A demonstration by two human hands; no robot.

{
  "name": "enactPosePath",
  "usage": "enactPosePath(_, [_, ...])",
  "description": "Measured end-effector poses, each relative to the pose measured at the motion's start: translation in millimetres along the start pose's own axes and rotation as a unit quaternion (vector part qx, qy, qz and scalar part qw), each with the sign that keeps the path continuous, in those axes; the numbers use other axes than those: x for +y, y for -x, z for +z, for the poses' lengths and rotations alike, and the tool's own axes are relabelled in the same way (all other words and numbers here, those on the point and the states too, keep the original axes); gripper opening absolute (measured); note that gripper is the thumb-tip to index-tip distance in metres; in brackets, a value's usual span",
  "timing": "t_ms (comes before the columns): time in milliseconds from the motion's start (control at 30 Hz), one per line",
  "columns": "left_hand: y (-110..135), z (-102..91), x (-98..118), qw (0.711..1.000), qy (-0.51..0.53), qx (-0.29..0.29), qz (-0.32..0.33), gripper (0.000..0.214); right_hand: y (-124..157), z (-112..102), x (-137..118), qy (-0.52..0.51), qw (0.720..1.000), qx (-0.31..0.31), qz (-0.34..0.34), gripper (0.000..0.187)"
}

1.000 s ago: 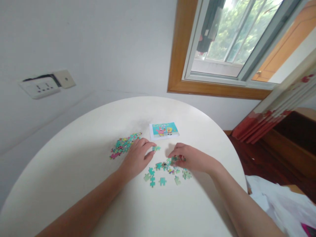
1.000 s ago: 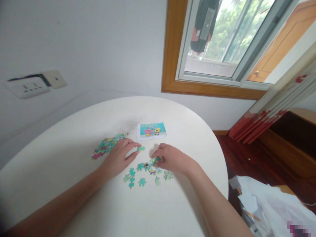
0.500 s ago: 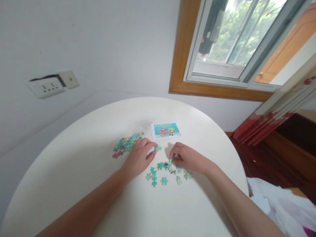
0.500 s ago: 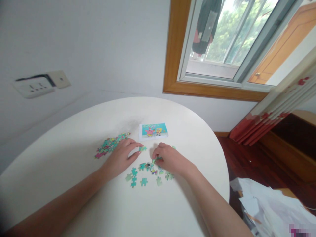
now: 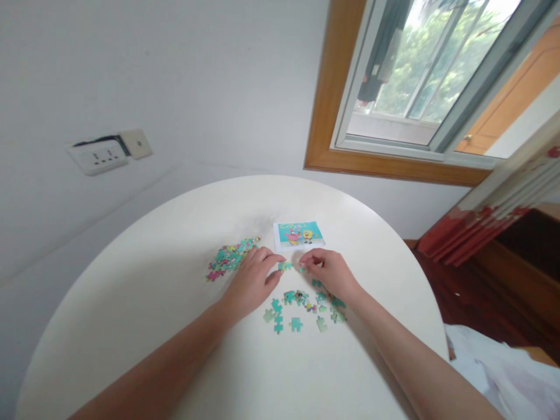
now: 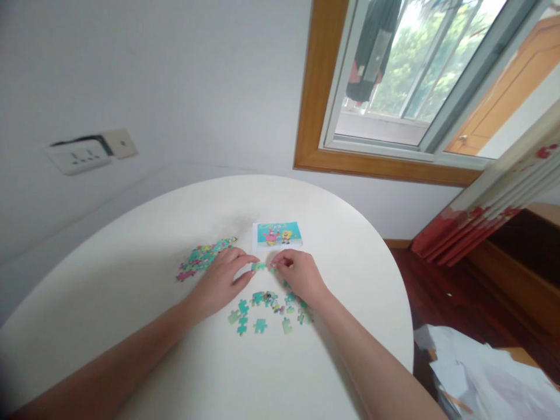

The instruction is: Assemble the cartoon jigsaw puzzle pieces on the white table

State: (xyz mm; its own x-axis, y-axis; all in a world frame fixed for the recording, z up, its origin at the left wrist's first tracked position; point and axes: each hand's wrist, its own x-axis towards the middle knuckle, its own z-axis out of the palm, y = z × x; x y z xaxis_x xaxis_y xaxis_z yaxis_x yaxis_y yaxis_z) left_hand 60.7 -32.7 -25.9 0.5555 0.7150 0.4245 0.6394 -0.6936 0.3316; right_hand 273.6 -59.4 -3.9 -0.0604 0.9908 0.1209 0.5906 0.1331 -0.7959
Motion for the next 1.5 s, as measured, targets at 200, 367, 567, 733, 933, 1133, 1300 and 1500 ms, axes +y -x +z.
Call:
enactPosePath(200, [1, -0.8, 1, 1.0, -0.002, -0.008, 0.0, 0.024, -14, 16, 5, 0.052, 0.998, 0.038, 0.021, 0.016])
enactPosePath(367, [0, -0.7, 2, 1.0, -0.001, -0.009, -0.004, 0.022, -16, 18, 3, 0.102, 0.993, 0.047, 0.048, 0.016])
enactPosePath(567, [1, 0.5, 0, 1.0, -0.007, -0.003, -0.001, 0.023, -14, 17, -6, 0.177, 0.983, 0.026, 0.034, 0.016])
enactPosePath(733, [1, -0.8, 1, 1.0, -0.005, -0.009, -0.005, 0.023, -15, 16, -4, 0.191, 0.981, 0.032, 0.025, 0.021])
enactPosePath(933, [1, -1.7, 2, 1.0, -0.004, -0.012, -0.006, 0.022, -12, 9, 6, 0.151, 0.988, 0.007, -0.023, 0.021])
enactPosePath(1133, [0, -0.9, 2, 1.0, -0.012, -0.012, 0.002, 0.021, -4, 8, -5, 0.215, 0.976, -0.024, -0.037, 0.028])
enactPosePath(1300, [0, -1.1, 2, 1.0, -0.01, -0.01, 0.0, 0.022, -4, 4, -6, 0.215, 0.974, -0.041, -0.053, 0.019])
enactPosePath(1500, [0, 0.3, 0, 1.0, 0.003, -0.004, -0.001, 0.022, 2, -17, 1, 0.182, 0.978, -0.09, -0.05, 0.016])
